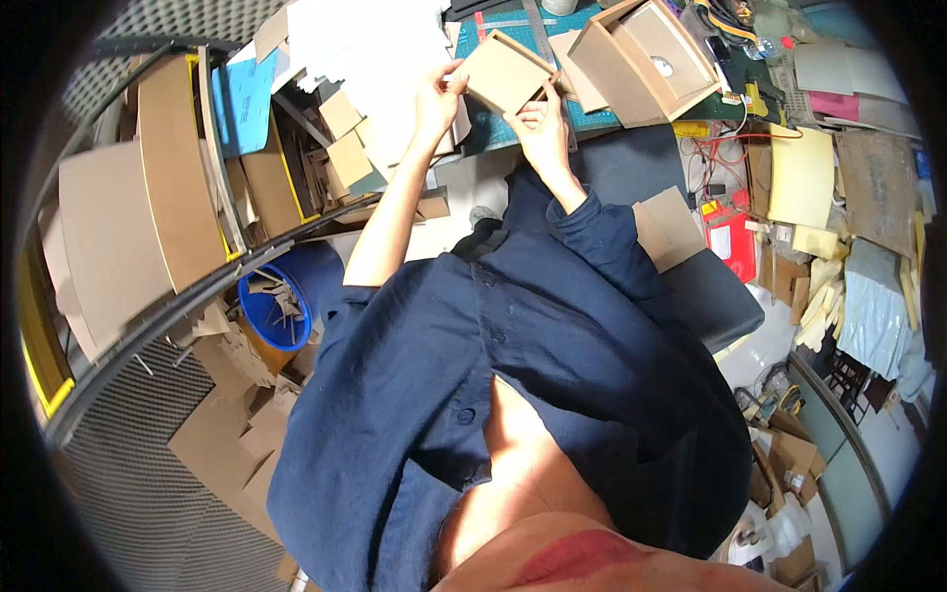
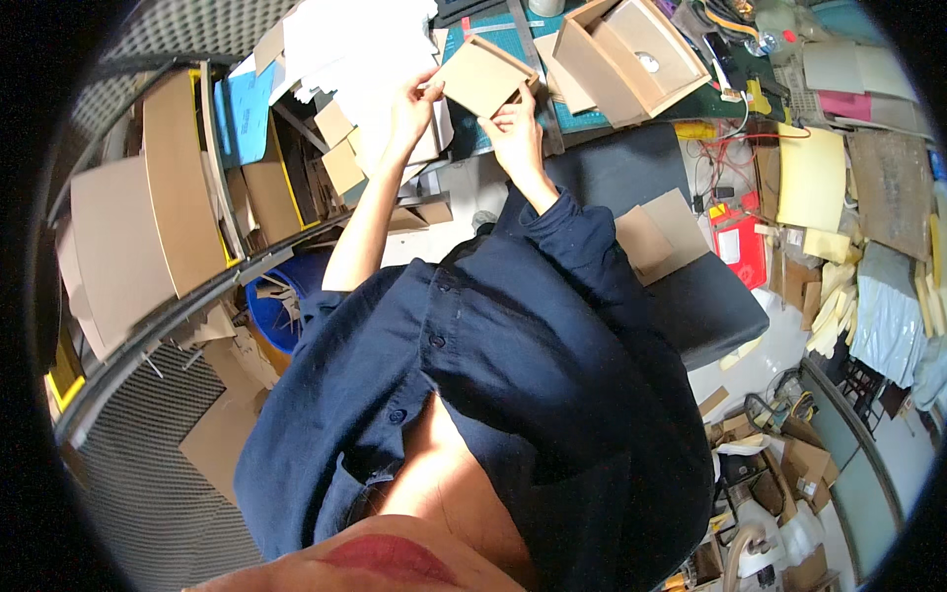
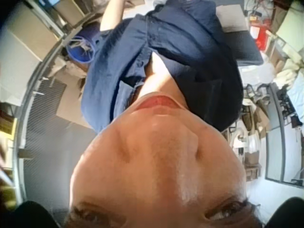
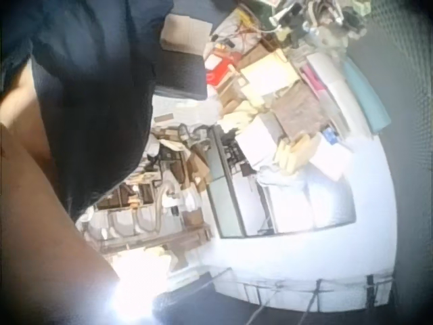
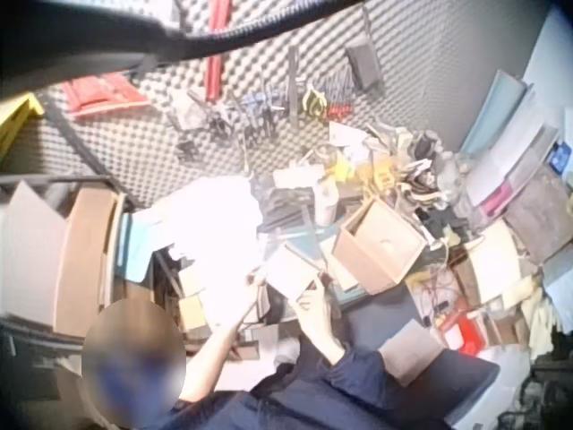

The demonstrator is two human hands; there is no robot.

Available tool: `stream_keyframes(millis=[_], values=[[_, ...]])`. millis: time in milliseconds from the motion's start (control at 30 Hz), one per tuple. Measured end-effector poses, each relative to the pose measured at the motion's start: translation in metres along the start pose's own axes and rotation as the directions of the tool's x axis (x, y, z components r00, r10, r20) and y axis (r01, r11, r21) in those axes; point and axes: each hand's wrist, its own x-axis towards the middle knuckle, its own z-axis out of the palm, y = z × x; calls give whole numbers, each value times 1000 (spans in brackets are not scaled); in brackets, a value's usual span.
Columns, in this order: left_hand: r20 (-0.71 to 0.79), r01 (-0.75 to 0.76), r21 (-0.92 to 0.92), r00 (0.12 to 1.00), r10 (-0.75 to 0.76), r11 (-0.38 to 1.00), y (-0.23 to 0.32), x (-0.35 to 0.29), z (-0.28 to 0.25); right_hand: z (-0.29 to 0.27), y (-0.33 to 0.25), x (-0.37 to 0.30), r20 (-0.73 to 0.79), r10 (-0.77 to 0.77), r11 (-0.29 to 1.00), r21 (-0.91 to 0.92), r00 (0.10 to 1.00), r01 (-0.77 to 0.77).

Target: The person assembles a small wooden box by fitting pre-cut panels together, measures the box with a metal ruler, and cuts additional wooden pieces on a table saw. The person repeatedly measures and cuts pieces to fit the box.

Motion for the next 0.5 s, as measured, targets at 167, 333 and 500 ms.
stream_keyframes(millis=[167, 333, 500], values=[[29, 146, 88, 988, -149, 985, 27, -4, 8, -6, 6, 9, 21, -4, 999, -52, 1000, 5], [34, 249, 296, 962, -270, 922, 62, -13, 5, -14, -2, 7, 67, 67, 996, -71, 995, -62], [44, 150, 197, 986, -161, 969, 31, -6, 6, -14, -3, 8, 94, 133, 991, -19, 987, -132]])
